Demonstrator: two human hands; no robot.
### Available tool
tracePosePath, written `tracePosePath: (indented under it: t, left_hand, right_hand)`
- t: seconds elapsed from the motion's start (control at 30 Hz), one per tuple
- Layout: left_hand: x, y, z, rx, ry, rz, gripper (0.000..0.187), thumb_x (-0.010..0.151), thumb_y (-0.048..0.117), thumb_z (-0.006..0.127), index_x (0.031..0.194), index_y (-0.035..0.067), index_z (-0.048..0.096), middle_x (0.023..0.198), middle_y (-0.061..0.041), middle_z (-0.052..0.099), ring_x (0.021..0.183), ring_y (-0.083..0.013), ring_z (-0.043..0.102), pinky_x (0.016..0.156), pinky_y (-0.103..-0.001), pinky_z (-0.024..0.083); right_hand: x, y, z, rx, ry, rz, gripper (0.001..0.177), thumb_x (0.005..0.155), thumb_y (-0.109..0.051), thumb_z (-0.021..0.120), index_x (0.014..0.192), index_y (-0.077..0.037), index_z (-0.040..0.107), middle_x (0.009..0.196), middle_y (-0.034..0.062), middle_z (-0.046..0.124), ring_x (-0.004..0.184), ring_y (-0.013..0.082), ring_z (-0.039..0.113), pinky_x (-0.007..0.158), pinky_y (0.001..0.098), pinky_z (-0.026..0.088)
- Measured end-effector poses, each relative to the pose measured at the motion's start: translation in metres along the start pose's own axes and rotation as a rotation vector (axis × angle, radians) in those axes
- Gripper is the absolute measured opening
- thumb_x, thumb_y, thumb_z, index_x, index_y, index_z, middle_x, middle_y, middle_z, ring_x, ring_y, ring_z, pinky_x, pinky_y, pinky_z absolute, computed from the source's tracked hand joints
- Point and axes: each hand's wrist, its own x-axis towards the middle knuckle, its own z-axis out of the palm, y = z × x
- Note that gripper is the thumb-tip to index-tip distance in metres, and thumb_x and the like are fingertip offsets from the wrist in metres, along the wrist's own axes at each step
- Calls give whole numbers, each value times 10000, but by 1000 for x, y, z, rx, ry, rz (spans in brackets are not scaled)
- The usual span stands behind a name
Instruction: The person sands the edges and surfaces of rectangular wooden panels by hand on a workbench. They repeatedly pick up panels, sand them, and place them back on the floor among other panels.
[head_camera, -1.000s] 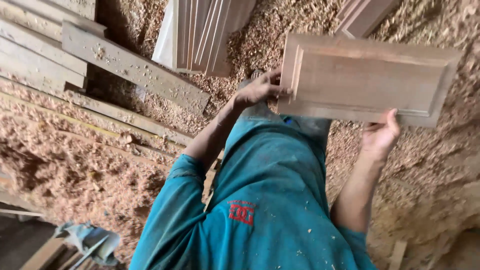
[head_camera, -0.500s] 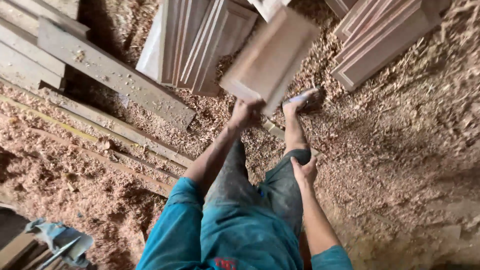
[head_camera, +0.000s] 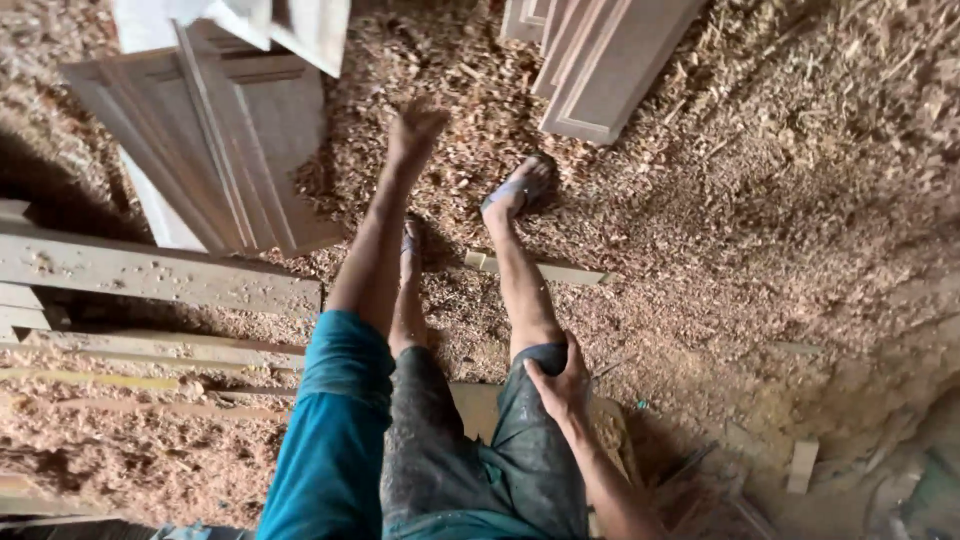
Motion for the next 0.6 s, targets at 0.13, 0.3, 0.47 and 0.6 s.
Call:
tracePosePath:
  t: [0.13, 0.3, 0.47, 0.6]
  left_hand:
    - [-12, -48, 112, 318, -183, -4, 87, 962, 181, 657, 1009, 109, 670, 927, -36, 691, 588, -41, 594, 452, -179, 517]
    - [-22, -60, 187, 284, -242, -129, 543, 967, 145, 465, 1502, 121, 370, 1467, -193, 566, 1271, -365, 625, 956, -545, 604]
    - [18, -85, 222, 357, -165, -105, 620, 845, 239, 698, 1410, 127, 467, 1223, -165, 749, 654, -147, 782, 447, -261, 653]
    - [2, -29, 211, 473, -247, -430, 396, 758, 603, 685, 1054, 355, 775, 974, 107, 813, 745, -49, 755, 624, -231, 573]
  right_hand:
    - [10, 5, -9, 152, -14, 9, 984, 697, -526, 759, 1550, -196, 397, 1466, 181, 575, 1216, 367, 657, 1004, 570, 584]
    - [10, 27, -14, 158, 20, 64, 970, 656, -461, 840, 1516, -177, 493, 1529, 150, 544, 1376, 352, 541, 1096, 479, 471]
    - [24, 16, -27, 192, 9, -19, 928, 670, -487, 806, 1470, -139, 490, 1431, 168, 604, 1187, 366, 659, 942, 512, 599]
    - [30, 18, -26, 282, -82, 190, 945, 655, -345, 833, 1518, -196, 478, 1531, 171, 528, 1375, 335, 530, 1095, 446, 478]
